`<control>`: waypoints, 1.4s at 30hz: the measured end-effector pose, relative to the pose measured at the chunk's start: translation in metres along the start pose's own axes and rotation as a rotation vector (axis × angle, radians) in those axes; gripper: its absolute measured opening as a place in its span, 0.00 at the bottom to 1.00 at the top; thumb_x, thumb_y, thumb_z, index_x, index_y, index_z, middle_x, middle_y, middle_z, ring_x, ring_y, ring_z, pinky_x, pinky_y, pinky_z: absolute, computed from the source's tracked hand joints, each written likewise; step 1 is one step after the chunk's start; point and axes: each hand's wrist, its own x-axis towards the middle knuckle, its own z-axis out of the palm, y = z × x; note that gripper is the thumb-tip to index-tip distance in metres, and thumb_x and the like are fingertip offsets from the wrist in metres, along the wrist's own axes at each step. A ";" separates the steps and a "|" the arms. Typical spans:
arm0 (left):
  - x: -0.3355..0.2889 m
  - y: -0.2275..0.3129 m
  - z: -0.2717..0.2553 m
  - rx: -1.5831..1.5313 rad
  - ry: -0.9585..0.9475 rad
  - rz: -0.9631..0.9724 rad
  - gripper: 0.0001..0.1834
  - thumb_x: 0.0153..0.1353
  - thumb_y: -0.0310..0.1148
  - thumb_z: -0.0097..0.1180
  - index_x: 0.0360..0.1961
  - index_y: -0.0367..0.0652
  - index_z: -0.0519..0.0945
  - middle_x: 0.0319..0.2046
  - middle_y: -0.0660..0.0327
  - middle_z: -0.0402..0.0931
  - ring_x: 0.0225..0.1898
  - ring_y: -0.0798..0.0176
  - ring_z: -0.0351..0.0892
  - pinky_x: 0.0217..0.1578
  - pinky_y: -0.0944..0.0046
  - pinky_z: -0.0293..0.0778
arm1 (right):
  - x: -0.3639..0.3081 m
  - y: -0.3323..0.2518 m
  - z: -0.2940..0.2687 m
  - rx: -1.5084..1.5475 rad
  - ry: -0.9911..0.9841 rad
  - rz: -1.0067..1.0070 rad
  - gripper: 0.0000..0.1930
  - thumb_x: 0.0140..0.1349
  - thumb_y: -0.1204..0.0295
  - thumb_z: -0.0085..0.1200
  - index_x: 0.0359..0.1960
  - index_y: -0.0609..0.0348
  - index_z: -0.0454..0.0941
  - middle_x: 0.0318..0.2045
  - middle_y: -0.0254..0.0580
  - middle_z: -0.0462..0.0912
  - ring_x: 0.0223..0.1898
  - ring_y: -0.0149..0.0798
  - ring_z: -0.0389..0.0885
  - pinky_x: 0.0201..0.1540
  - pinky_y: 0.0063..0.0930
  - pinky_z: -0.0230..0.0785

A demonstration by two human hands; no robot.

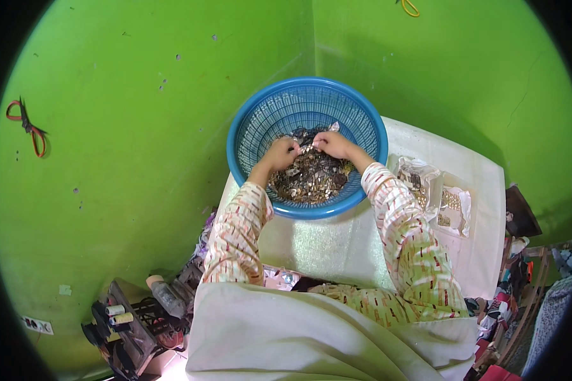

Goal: The person is sorting small metal or plastic shoe components from a large blue basket into smaller clear containers.

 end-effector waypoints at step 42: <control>-0.056 0.566 0.377 -1.489 -0.173 -0.150 0.07 0.57 0.39 0.50 0.34 0.51 0.71 0.29 0.73 0.67 0.29 0.75 0.63 0.31 0.70 0.63 | -0.627 0.106 -0.230 0.731 0.458 0.164 0.08 0.62 0.65 0.41 0.35 0.51 0.72 0.27 0.23 0.72 0.26 0.19 0.65 0.28 0.14 0.58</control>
